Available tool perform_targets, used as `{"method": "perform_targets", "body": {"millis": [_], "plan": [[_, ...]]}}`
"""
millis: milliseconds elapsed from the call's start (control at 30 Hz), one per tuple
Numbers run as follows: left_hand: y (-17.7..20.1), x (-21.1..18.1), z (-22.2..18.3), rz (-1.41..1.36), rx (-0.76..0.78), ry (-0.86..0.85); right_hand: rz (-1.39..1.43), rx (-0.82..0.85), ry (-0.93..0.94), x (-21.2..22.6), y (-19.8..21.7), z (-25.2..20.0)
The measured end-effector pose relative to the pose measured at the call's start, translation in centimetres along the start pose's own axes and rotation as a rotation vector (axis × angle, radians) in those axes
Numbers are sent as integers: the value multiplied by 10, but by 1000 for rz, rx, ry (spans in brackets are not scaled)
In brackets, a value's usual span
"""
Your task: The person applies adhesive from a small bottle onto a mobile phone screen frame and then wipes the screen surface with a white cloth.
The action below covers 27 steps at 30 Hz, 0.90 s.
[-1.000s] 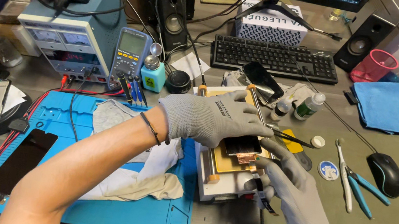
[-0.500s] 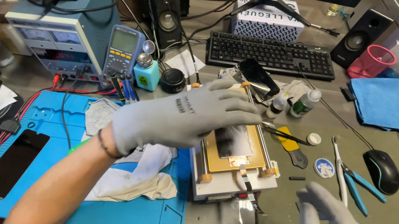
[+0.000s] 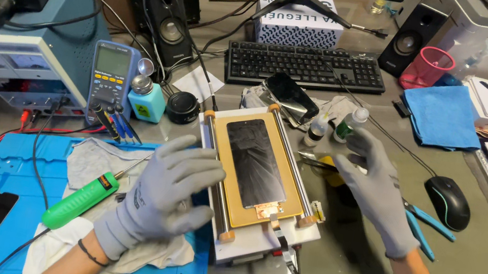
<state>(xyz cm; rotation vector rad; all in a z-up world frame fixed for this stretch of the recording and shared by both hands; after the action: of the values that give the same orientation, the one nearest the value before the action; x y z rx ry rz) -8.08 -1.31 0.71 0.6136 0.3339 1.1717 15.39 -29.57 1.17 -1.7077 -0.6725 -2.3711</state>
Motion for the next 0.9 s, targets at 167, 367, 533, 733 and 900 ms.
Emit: {"method": "perform_targets", "body": {"millis": [167, 367, 533, 733, 900], "plan": [[-17, -7, -10, -73, 83, -44, -97, 65, -119, -25, -32, 55], [-16, -13, -10, -147, 77, 26, -263, 37, -144, -42, -47, 74], [-19, -16, -15, -147, 97, 45, -40, -1, -133, 7, -45, 37], [-20, -18, -16, -145, 77, 59, -159, -49, -298, 83, -45, -11], [-20, -23, -15, -132, 97, 45, 138, -166, -413, 98, -48, -22]]}}
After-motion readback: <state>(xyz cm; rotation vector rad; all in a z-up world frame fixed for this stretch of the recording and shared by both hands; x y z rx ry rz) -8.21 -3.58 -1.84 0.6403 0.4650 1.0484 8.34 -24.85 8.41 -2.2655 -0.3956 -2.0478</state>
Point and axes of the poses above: each hand's wrist, its own z-axis towards the middle knuckle, its own y-axis out of the back of the hand, x = y × z, the point moved 3 cm from there along z, towards the middle knuckle, and after that the axes turned 15 degrees about z, right-handed, at the moved point
